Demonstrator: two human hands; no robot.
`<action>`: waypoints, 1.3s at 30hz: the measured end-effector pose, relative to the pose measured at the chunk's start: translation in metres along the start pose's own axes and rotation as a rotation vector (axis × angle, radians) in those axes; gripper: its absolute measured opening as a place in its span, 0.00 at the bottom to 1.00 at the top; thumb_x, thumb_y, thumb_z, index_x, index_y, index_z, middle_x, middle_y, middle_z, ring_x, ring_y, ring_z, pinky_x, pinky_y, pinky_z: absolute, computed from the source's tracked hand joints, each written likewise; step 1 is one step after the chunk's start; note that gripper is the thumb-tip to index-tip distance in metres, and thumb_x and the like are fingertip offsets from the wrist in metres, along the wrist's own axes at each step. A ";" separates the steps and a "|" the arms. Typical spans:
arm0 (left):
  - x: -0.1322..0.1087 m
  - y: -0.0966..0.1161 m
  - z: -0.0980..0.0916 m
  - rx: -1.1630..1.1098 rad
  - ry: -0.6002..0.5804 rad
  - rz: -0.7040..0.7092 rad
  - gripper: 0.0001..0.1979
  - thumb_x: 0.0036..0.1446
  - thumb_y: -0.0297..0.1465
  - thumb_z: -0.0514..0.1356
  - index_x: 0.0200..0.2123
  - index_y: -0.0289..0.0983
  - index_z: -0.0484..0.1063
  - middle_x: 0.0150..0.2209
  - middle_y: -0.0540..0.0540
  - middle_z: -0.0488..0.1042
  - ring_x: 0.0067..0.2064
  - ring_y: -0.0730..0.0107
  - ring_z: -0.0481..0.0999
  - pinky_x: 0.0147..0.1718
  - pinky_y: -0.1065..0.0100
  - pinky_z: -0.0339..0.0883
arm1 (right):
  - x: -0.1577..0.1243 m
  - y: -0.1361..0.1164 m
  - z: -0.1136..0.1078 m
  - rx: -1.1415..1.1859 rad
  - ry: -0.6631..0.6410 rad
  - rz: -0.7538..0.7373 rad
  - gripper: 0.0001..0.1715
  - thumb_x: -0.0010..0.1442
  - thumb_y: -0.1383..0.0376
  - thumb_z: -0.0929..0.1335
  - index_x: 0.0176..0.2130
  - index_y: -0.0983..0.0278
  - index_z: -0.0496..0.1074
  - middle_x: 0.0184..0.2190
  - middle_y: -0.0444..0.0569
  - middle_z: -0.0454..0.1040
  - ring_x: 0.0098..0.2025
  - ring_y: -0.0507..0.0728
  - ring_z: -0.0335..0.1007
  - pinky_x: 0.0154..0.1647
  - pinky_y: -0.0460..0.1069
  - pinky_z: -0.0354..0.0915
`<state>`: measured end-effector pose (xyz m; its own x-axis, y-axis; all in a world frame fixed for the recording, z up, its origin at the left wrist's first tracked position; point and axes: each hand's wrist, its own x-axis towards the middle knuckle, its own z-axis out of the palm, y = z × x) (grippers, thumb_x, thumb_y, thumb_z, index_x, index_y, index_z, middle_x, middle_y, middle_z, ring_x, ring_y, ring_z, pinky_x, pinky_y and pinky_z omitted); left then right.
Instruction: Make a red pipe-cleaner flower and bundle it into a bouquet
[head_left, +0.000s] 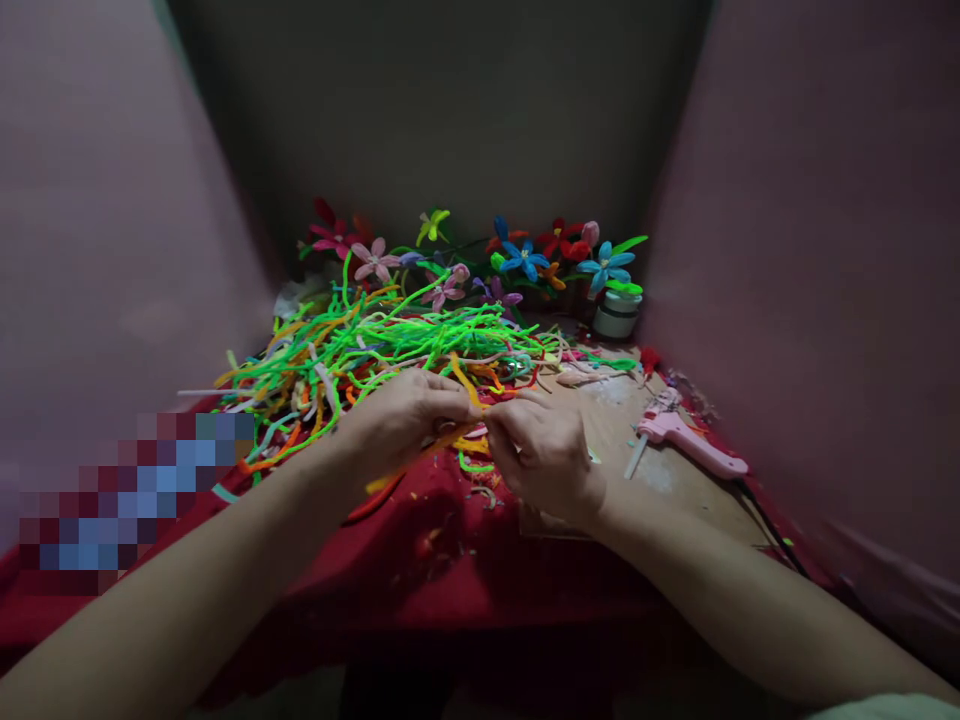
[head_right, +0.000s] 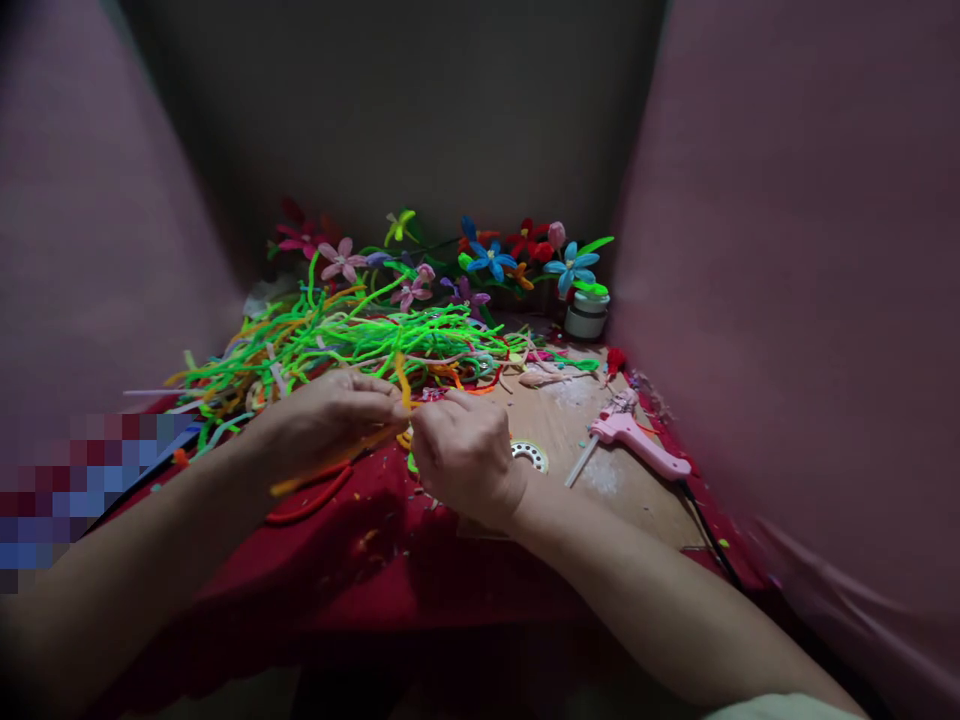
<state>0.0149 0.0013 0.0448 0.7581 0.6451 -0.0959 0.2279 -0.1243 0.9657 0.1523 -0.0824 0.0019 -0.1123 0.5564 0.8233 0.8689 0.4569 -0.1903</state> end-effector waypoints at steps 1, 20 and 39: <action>0.002 -0.001 0.000 -0.195 -0.069 -0.075 0.09 0.40 0.29 0.57 0.14 0.36 0.62 0.15 0.52 0.58 0.19 0.76 0.57 0.20 0.70 0.52 | 0.001 0.000 -0.001 -0.054 0.021 -0.068 0.11 0.56 0.72 0.61 0.24 0.65 0.68 0.20 0.50 0.71 0.24 0.53 0.63 0.28 0.49 0.58; -0.005 -0.006 -0.011 0.248 0.174 0.515 0.06 0.52 0.32 0.60 0.26 0.36 0.72 0.27 0.49 0.68 0.31 0.72 0.66 0.31 0.71 0.60 | 0.018 -0.005 -0.003 0.980 -0.140 0.758 0.09 0.52 0.61 0.69 0.26 0.64 0.70 0.19 0.43 0.70 0.22 0.50 0.66 0.26 0.47 0.63; 0.000 -0.019 -0.007 0.350 0.251 0.408 0.08 0.56 0.33 0.55 0.26 0.36 0.66 0.24 0.52 0.65 0.27 0.74 0.63 0.27 0.72 0.58 | 0.013 0.003 0.003 1.022 -0.249 0.901 0.14 0.47 0.57 0.72 0.23 0.66 0.72 0.17 0.44 0.71 0.20 0.49 0.64 0.23 0.46 0.61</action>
<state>0.0064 0.0091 0.0280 0.6690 0.6459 0.3677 0.1687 -0.6138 0.7713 0.1523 -0.0716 0.0103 0.1165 0.9868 0.1128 -0.0364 0.1178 -0.9924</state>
